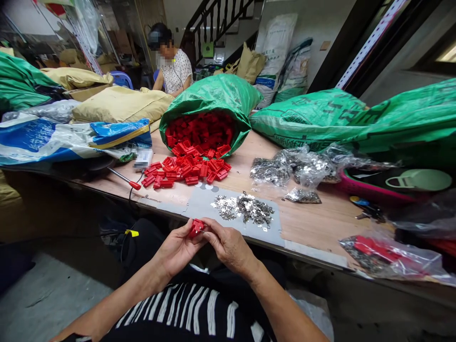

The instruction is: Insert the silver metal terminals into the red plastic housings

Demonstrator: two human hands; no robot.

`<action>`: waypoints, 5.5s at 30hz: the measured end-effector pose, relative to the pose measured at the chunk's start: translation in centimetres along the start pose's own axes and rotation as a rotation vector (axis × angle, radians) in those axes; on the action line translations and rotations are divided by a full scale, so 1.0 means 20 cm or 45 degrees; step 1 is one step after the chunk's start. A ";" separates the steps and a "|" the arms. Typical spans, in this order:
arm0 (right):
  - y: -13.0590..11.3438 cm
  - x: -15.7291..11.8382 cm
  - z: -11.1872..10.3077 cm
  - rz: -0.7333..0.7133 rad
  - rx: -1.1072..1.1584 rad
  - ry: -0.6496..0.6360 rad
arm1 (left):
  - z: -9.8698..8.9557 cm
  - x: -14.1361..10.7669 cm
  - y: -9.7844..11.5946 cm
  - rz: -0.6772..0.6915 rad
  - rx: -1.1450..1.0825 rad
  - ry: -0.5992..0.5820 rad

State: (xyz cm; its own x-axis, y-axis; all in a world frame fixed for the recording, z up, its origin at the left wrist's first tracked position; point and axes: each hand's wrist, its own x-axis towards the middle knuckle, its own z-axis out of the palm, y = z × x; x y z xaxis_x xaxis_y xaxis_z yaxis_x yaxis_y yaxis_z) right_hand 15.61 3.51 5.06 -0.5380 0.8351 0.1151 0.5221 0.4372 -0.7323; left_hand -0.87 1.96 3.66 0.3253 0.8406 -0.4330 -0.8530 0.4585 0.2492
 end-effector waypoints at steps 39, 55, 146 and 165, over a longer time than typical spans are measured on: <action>0.06 0.08 0.12 0.189 0.120 -0.104 | -0.28 0.08 -0.09 0.078 0.040 0.181; 0.28 0.67 -0.05 0.177 -0.701 0.063 | -0.53 0.16 -0.03 0.098 0.639 0.427; 0.05 -0.06 -0.03 0.222 0.463 0.188 | -0.12 -0.03 -0.07 1.519 1.949 -0.332; 0.10 -0.10 0.04 0.483 1.214 -0.129 | -0.18 -0.02 -0.08 1.239 1.889 -0.294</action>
State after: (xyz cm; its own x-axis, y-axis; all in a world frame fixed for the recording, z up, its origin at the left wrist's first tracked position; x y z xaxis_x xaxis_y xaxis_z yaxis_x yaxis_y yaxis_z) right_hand 17.24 2.54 2.83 -0.5233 0.8117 -0.2594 -0.0494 -0.3328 -0.9417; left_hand -1.09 -0.17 0.27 0.1351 0.8995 0.4156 0.2482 -0.4368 0.8647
